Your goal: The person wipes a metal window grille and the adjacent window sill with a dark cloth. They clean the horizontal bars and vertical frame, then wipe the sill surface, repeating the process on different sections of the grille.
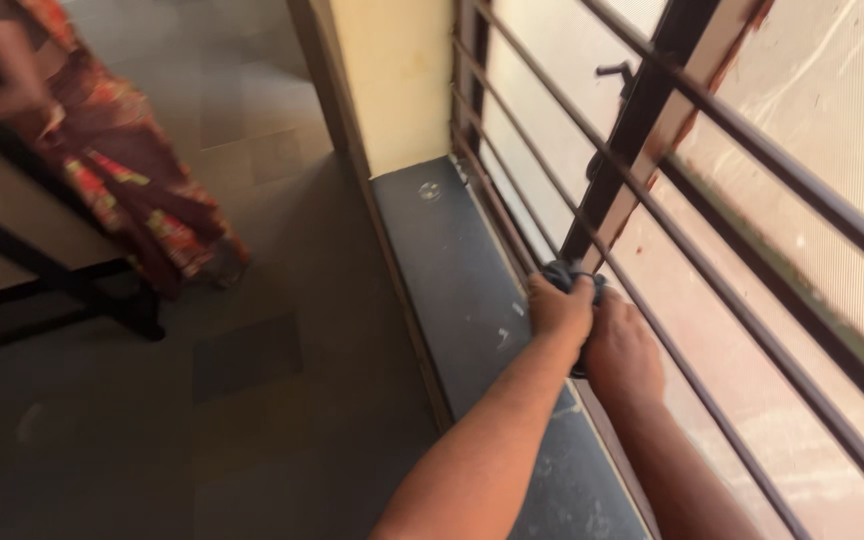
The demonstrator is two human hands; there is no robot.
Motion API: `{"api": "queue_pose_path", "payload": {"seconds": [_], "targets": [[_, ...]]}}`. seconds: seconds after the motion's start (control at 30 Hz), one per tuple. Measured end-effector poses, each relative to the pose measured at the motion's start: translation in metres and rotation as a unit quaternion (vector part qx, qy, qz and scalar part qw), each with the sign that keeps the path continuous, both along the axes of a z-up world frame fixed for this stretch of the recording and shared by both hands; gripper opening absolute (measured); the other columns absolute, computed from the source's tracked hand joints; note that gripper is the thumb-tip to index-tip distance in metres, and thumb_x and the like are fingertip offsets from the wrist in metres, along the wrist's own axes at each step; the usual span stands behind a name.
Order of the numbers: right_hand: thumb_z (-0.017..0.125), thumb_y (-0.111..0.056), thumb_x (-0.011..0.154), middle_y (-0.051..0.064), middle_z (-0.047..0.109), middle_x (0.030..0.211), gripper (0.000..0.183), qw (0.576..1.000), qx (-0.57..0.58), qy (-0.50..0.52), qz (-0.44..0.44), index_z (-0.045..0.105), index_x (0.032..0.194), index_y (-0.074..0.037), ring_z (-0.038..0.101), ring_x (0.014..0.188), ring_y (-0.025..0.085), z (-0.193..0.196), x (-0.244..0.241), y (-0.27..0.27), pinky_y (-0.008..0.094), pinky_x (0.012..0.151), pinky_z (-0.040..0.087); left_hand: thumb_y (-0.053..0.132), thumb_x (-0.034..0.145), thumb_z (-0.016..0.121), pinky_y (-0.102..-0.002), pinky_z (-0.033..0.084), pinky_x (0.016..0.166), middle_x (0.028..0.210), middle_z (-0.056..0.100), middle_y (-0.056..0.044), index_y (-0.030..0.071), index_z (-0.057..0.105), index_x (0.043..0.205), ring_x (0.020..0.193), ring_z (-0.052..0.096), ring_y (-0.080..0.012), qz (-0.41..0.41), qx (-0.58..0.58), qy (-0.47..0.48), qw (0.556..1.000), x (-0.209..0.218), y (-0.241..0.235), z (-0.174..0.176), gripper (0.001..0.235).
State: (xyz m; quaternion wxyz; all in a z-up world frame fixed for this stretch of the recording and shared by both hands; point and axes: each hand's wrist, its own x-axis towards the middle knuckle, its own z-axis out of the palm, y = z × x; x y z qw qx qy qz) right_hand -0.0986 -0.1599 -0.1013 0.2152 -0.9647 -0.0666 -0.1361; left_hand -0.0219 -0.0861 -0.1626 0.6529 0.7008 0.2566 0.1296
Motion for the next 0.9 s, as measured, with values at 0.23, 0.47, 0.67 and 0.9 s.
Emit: {"api": "queue_pose_path", "payload": {"seconds": [0.23, 0.47, 0.67, 0.9], "targets": [[0.049, -0.026, 0.102, 0.024, 0.064, 0.125, 0.045, 0.996, -0.023, 0.052, -0.064, 0.049, 0.142, -0.008, 0.066, 0.108, 0.046, 0.011, -0.117, -0.048, 0.055, 0.088, 0.053, 0.035, 0.084, 0.072, -0.047, 0.050, 0.104, 0.133, 0.053, -0.031, -0.006, 0.043, 0.134, 0.122, 0.059, -0.0433, -0.076, -0.002, 0.028, 0.997, -0.112, -0.058, 0.011, 0.071], [0.052, -0.019, 0.099, 0.024, 0.061, 0.127, 0.052, 0.997, -0.056, 0.008, -0.061, 0.044, 0.147, -0.004, 0.065, 0.110, 0.044, 0.015, -0.230, -0.095, 0.052, 0.089, 0.054, 0.034, 0.082, 0.074, -0.044, 0.050, 0.105, 0.133, 0.055, -0.029, -0.007, 0.044, 0.134, 0.123, 0.059, -0.0411, -0.147, -0.028, 0.046, 0.988, -0.220, -0.094, 0.040, 0.073], [0.056, 0.000, 0.078, 0.026, 0.051, 0.143, 0.077, 0.973, -0.207, -0.098, 0.018, 0.033, 0.152, 0.005, 0.064, 0.108, 0.041, -0.014, -0.227, -0.120, 0.045, 0.091, 0.054, 0.034, 0.082, 0.075, -0.045, 0.049, 0.104, 0.134, 0.056, -0.027, -0.001, 0.042, 0.140, 0.123, 0.059, -0.0397, -0.105, -0.026, 0.035, 0.993, -0.209, -0.114, 0.025, 0.075], [0.059, -0.010, 0.087, 0.025, 0.053, 0.137, 0.073, 0.980, -0.189, 0.054, -0.018, 0.029, 0.152, 0.003, 0.068, 0.105, 0.035, 0.007, -0.149, -0.080, 0.041, 0.083, 0.057, 0.032, 0.089, 0.074, -0.052, 0.046, 0.104, 0.140, 0.048, -0.030, -0.002, 0.027, 0.147, 0.125, 0.055, -0.0444, 0.014, 0.050, 0.001, 0.999, -0.104, -0.105, -0.011, 0.082]]}}
